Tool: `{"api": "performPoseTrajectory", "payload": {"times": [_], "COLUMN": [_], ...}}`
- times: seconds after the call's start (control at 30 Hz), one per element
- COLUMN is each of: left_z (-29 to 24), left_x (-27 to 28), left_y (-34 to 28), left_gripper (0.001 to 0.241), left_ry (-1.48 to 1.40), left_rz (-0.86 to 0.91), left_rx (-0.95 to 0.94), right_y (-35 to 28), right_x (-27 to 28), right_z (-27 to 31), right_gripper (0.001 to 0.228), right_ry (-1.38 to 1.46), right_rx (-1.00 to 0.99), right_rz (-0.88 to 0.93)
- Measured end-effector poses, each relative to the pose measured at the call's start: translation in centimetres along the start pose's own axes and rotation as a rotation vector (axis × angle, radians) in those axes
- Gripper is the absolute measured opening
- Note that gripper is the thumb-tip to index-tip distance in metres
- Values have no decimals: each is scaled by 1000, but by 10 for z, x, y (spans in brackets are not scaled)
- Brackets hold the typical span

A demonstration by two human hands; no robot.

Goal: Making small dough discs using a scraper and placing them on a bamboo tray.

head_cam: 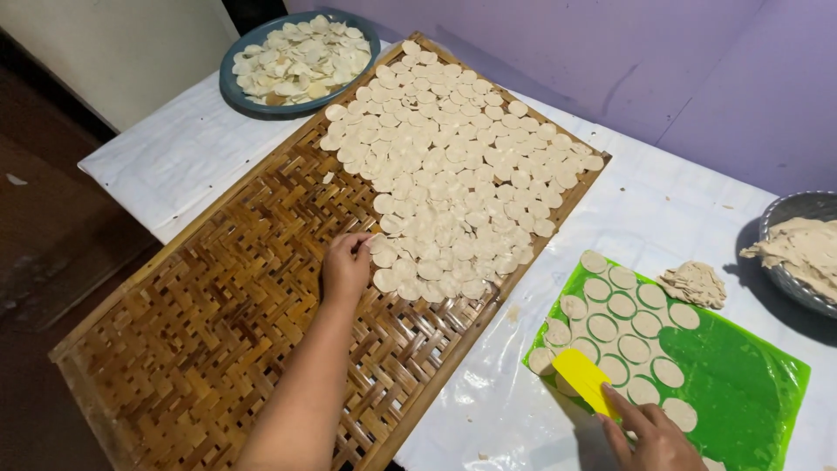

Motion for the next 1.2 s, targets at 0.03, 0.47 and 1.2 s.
{"api": "performPoseTrajectory", "payload": {"times": [0.03, 0.47, 1.2], "left_z": [2, -1, -99], "left_x": [-2, -14, -55], "left_y": [5, 18, -125], "left_gripper": [18, 22, 48], "left_ry": [0, 186, 35], "left_rz": [0, 0, 380], "left_rx": [-2, -76, -283], "right_y": [1, -5, 33], "right_x": [-5, -28, 60], "right_z": [-5, -36, -56], "right_gripper": [60, 50, 44], "right_ry": [1, 171, -195], "right_rx": [-1, -38, -584], "right_rz": [-1, -179, -258]}}
Point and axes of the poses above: each hand's wrist, its own y-axis towards the middle knuckle, its own x-axis out of the back of the hand, z = x × y, the point moved 2 cm from there along y, towards the middle knuckle, and after that the axes turned 2 degrees about -z, right-handed, at the moved point
